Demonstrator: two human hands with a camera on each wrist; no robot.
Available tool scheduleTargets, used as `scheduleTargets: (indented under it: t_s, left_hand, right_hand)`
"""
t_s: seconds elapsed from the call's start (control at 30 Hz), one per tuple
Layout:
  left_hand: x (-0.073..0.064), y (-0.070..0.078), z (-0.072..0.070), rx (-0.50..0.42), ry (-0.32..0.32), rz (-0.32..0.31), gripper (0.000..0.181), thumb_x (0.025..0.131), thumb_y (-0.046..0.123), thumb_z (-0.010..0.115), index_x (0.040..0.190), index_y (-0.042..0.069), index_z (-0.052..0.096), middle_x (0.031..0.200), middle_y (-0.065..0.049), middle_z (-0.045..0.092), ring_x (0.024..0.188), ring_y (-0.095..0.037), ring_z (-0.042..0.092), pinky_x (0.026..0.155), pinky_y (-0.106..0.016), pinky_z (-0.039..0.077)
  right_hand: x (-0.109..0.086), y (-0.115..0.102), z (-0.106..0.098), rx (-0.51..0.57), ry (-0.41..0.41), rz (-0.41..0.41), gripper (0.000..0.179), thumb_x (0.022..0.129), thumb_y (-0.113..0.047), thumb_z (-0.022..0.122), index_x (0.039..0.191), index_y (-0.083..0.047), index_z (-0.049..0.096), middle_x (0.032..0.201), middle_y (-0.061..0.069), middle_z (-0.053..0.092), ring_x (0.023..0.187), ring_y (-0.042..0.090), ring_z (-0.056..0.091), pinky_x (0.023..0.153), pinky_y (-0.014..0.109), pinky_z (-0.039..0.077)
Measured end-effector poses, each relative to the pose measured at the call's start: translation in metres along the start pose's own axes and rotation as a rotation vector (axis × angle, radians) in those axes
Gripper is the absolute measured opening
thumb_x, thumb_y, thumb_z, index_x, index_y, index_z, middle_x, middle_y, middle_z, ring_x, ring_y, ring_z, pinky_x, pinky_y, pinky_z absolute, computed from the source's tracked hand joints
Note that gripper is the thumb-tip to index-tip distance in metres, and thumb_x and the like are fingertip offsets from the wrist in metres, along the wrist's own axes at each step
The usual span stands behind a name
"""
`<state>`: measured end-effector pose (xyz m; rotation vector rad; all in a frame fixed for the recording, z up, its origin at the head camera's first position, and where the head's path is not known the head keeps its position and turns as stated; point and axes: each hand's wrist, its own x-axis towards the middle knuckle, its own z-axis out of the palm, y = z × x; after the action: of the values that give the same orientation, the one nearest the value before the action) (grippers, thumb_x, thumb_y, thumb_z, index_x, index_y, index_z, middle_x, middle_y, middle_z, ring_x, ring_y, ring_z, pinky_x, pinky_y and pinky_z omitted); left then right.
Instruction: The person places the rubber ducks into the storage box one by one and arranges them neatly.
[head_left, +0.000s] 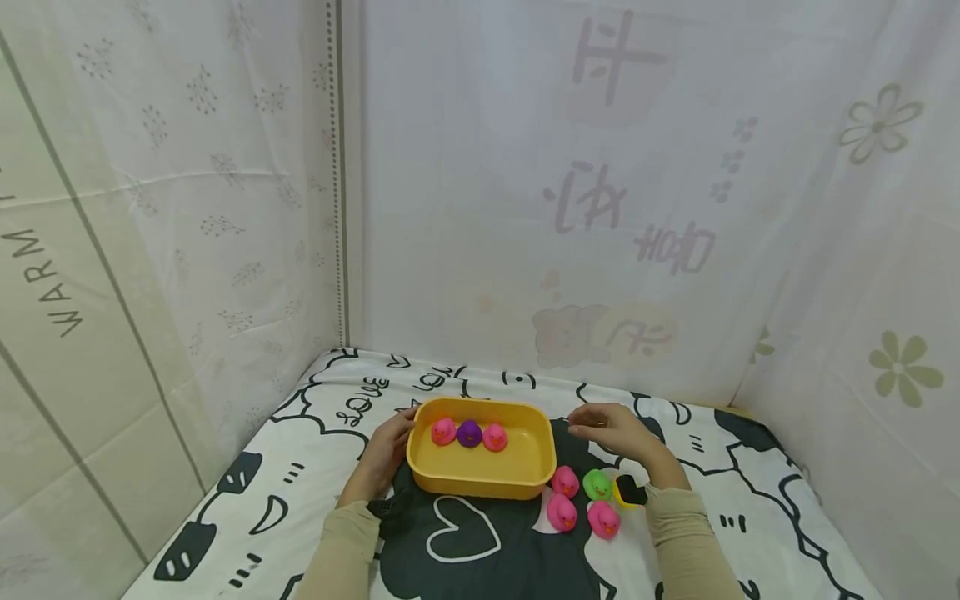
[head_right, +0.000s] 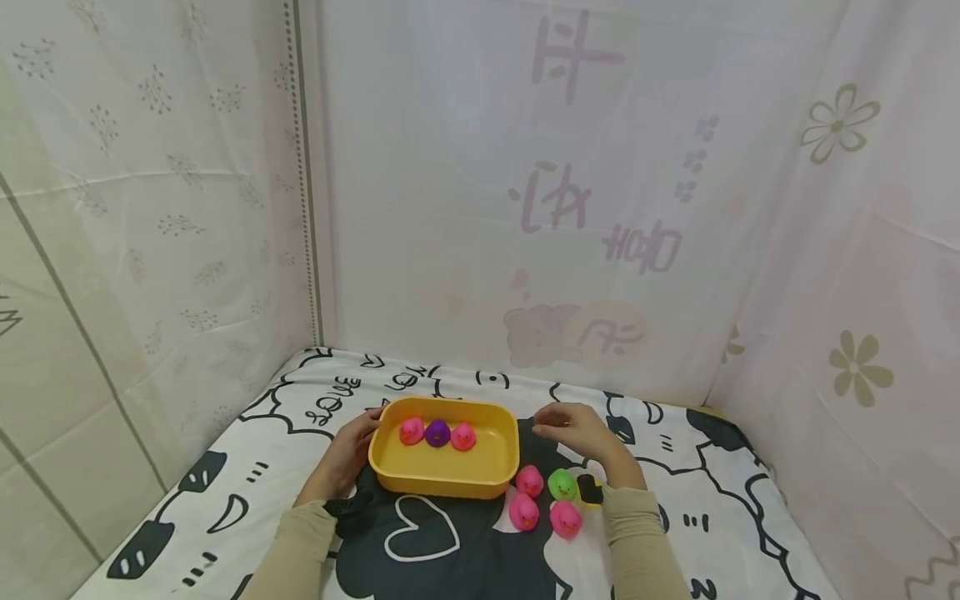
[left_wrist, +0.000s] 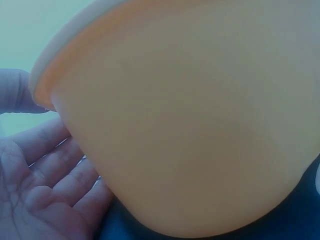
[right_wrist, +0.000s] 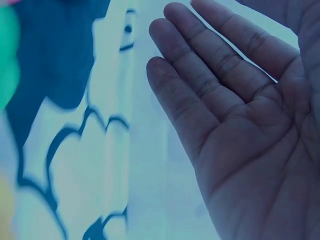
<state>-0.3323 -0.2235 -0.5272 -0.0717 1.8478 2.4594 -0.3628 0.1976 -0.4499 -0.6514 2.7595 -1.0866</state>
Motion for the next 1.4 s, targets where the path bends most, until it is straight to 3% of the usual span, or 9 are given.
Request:
scheduleTargets:
  t_s: [0.17,0.3,0.5,0.77,1.0,1.17,1.4]
  left_hand:
    - [-0.001,0.000,0.000,0.021,0.010,-0.004,0.049,0.096,0.020,0.052,0.144,0.009,0.053,0.149,-0.010,0.049,0.135,-0.030,0.047,0.116,-0.047,0.032]
    - [-0.002,0.001,0.000,0.014,0.000,-0.014,0.050,0.097,0.019,0.051,0.145,0.009,0.052,0.151,-0.011,0.047,0.136,-0.030,0.047,0.116,-0.047,0.031]
    - [-0.002,0.005,0.000,0.025,0.003,-0.012,0.051,0.097,0.021,0.051,0.147,0.009,0.050,0.151,-0.011,0.047,0.136,-0.030,0.046,0.116,-0.047,0.031]
    - [-0.002,0.004,-0.001,0.016,-0.005,-0.020,0.051,0.097,0.017,0.050,0.147,0.007,0.049,0.153,-0.011,0.045,0.137,-0.030,0.045,0.117,-0.047,0.030]
    - [-0.001,0.007,0.001,0.016,-0.010,-0.023,0.052,0.096,0.018,0.050,0.148,0.007,0.048,0.153,-0.011,0.044,0.137,-0.030,0.045,0.117,-0.046,0.030]
    - [-0.001,0.007,0.001,0.013,-0.002,-0.028,0.052,0.097,0.017,0.049,0.148,0.007,0.047,0.153,-0.011,0.044,0.137,-0.030,0.045,0.117,-0.045,0.030]
    - [0.001,0.004,0.000,0.046,0.000,-0.034,0.053,0.097,0.020,0.050,0.149,0.010,0.047,0.153,-0.010,0.045,0.136,-0.028,0.046,0.116,-0.045,0.033]
  right_hand:
    - [-0.025,0.028,-0.003,0.030,0.073,0.057,0.037,0.092,-0.043,0.071,0.120,-0.019,0.071,0.113,-0.003,0.071,0.111,0.025,0.065,0.092,0.048,0.055]
    - [-0.046,0.051,-0.006,0.098,0.120,0.157,0.038,0.092,-0.039,0.071,0.122,-0.016,0.070,0.117,0.000,0.071,0.113,0.026,0.064,0.096,0.052,0.051]
    - [-0.065,0.079,-0.011,0.236,0.123,0.267,0.040,0.089,-0.036,0.075,0.123,-0.014,0.070,0.118,0.004,0.071,0.113,0.025,0.062,0.100,0.052,0.049]
    - [-0.074,0.095,-0.008,0.384,-0.032,0.236,0.047,0.089,-0.027,0.076,0.129,-0.005,0.065,0.128,0.013,0.066,0.119,0.030,0.059,0.100,0.051,0.049]
    - [-0.079,0.096,-0.007,0.433,-0.132,0.177,0.049,0.089,-0.019,0.075,0.133,-0.001,0.061,0.135,0.017,0.061,0.128,0.036,0.053,0.104,0.047,0.047]
    - [-0.078,0.100,-0.006,0.439,-0.158,0.174,0.050,0.088,-0.017,0.076,0.133,-0.002,0.061,0.136,0.016,0.060,0.127,0.033,0.054,0.102,0.042,0.049]
    - [-0.079,0.102,-0.005,0.423,-0.108,0.199,0.046,0.087,-0.020,0.077,0.129,-0.004,0.066,0.135,0.015,0.061,0.123,0.032,0.056,0.102,0.044,0.049]
